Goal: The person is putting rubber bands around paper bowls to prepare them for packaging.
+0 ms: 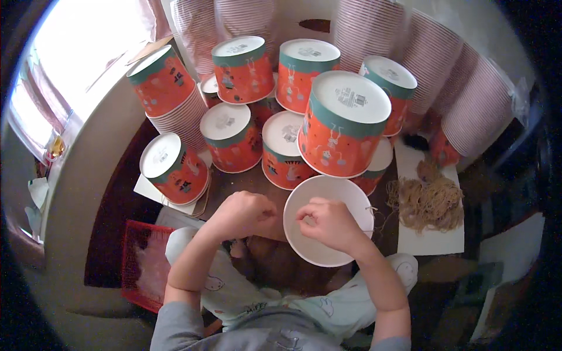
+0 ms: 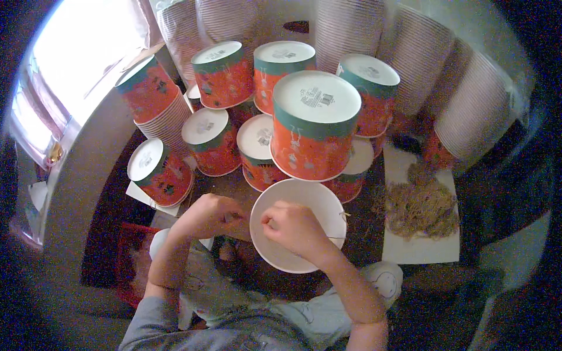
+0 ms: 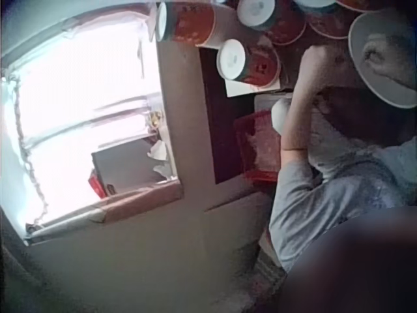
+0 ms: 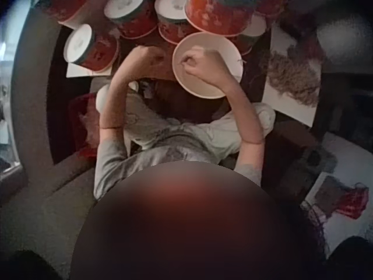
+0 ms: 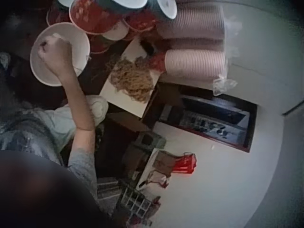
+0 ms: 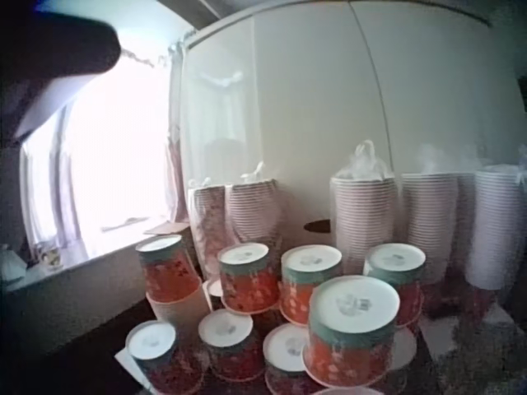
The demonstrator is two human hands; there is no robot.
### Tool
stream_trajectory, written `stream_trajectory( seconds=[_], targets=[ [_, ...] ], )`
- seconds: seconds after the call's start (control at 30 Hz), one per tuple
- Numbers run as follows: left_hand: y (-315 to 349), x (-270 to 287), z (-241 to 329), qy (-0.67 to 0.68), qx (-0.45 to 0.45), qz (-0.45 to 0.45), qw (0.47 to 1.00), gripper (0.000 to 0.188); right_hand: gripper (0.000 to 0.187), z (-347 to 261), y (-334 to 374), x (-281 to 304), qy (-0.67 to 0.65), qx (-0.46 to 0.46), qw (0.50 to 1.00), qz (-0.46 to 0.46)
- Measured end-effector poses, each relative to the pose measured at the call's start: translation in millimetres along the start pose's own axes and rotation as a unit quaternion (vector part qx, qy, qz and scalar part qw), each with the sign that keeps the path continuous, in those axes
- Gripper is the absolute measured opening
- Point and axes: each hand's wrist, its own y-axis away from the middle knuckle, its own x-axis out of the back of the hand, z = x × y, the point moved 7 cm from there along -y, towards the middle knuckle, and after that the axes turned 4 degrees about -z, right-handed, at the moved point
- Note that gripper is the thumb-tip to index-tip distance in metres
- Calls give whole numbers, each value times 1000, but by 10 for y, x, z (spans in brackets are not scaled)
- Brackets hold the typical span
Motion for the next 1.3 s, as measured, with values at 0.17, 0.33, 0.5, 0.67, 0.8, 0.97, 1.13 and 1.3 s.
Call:
stream_trajectory(
  seconds=[0.17, 0.33, 0.5, 0.67, 0.8, 0.97, 1.13, 1.3],
  targets=[
    [-6, -174, 31, 49, -3, -105, 993, 25, 11, -25, 15, -125, 58, 36, 997, -32],
    [-20, -201, 86, 67, -12, -96, 993, 21, 12, -30, 36, -176, 76, 40, 995, -51],
    [-36, -201, 85, 64, -5, -85, 994, 21, 13, -18, 35, -182, 74, 27, 996, -52],
    [-40, -185, 114, 60, 9, -96, 994, 21, 13, -27, 24, -161, 56, 25, 997, -48],
    [-37, -191, 104, 60, 4, -93, 994, 21, 13, -33, 20, -143, 39, 30, 998, -38],
    [-34, -206, 88, 74, 18, -97, 992, 21, 13, -22, 20, -147, 46, 24, 998, -40],
    [-29, -221, 71, 68, 9, -99, 993, 20, 15, -13, 19, -155, 52, 14, 997, -48],
    [-32, -227, 72, 77, 9, -104, 992, 20, 15, -6, 16, -173, 58, 10, 997, -57]
  ],
)
